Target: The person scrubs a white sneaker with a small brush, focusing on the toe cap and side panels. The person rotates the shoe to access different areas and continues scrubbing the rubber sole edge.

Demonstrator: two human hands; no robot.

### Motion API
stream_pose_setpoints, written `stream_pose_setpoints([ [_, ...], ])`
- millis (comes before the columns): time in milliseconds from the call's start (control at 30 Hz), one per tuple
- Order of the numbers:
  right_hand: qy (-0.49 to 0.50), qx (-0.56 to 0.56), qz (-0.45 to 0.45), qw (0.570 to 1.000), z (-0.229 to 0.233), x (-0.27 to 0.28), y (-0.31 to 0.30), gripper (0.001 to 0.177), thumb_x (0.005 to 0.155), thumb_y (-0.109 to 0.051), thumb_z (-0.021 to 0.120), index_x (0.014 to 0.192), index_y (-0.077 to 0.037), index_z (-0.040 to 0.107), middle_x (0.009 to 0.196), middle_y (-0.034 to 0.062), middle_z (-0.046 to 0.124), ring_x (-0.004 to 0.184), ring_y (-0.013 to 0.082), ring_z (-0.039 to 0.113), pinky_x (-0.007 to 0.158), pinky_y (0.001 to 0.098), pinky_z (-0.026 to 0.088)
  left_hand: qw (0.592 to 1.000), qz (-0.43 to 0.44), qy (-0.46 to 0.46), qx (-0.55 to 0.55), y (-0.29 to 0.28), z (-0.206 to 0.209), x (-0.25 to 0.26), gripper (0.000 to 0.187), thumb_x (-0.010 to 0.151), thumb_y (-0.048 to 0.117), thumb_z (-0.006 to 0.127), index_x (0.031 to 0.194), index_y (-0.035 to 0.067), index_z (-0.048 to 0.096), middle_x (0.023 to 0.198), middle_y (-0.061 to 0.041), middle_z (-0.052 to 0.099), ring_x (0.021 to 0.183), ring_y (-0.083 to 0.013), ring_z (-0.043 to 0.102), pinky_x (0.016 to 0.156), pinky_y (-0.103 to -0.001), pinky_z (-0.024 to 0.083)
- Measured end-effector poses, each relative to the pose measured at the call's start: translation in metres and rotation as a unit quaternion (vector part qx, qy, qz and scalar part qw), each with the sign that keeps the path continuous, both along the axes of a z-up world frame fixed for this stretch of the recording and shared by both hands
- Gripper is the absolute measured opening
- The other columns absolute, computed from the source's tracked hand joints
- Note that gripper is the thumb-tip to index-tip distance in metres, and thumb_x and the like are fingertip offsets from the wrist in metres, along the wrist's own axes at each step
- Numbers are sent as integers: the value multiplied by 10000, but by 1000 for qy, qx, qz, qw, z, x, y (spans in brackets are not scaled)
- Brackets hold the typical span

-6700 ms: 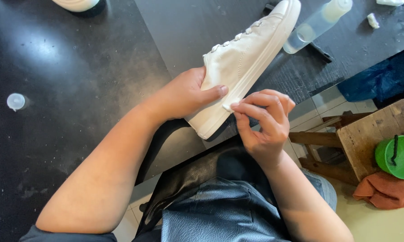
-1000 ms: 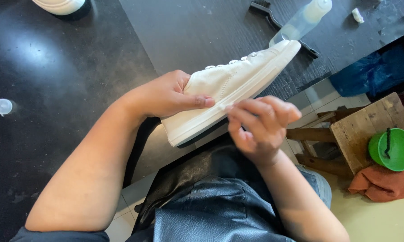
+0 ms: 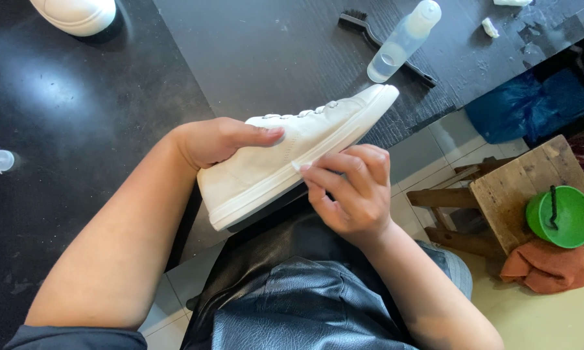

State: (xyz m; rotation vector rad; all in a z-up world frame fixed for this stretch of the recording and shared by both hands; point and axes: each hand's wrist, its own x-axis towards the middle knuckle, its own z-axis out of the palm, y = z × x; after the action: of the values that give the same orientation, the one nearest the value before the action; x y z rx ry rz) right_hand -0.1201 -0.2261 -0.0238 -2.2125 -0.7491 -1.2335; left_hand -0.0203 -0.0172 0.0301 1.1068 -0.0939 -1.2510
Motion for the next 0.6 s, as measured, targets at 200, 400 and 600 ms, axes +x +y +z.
stream_pose_setpoints([
  [200, 12, -15, -11, 1000, 7, -7, 12, 76, 939, -166, 723, 899, -157, 786, 960, 26, 729, 912, 221, 586, 860, 355, 499, 999, -9, 13, -36, 10, -5, 1, 291, 905, 241, 713, 919, -49, 730, 722, -153, 737, 588, -231, 739, 526, -378, 625],
  [400, 21, -76, -25, 997, -4, -12, 11, 103, 903, -213, 736, 974, -206, 810, 1012, -6, 745, 949, 215, 622, 877, 351, 525, 999, -23, 29, 11, 13, -23, 9, 334, 816, 223, 768, 1004, -53, 748, 799, -187, 753, 631, -291, 748, 583, -437, 633],
  [600, -8, -53, -67, 996, 7, 19, -37, 105, 959, -166, 760, 955, -95, 838, 1034, 76, 736, 951, 281, 550, 910, 412, 488, 998, -50, 21, 30, 13, -28, 19, 387, 748, 228, 800, 1047, -13, 751, 852, -195, 761, 662, -319, 746, 611, -460, 628],
])
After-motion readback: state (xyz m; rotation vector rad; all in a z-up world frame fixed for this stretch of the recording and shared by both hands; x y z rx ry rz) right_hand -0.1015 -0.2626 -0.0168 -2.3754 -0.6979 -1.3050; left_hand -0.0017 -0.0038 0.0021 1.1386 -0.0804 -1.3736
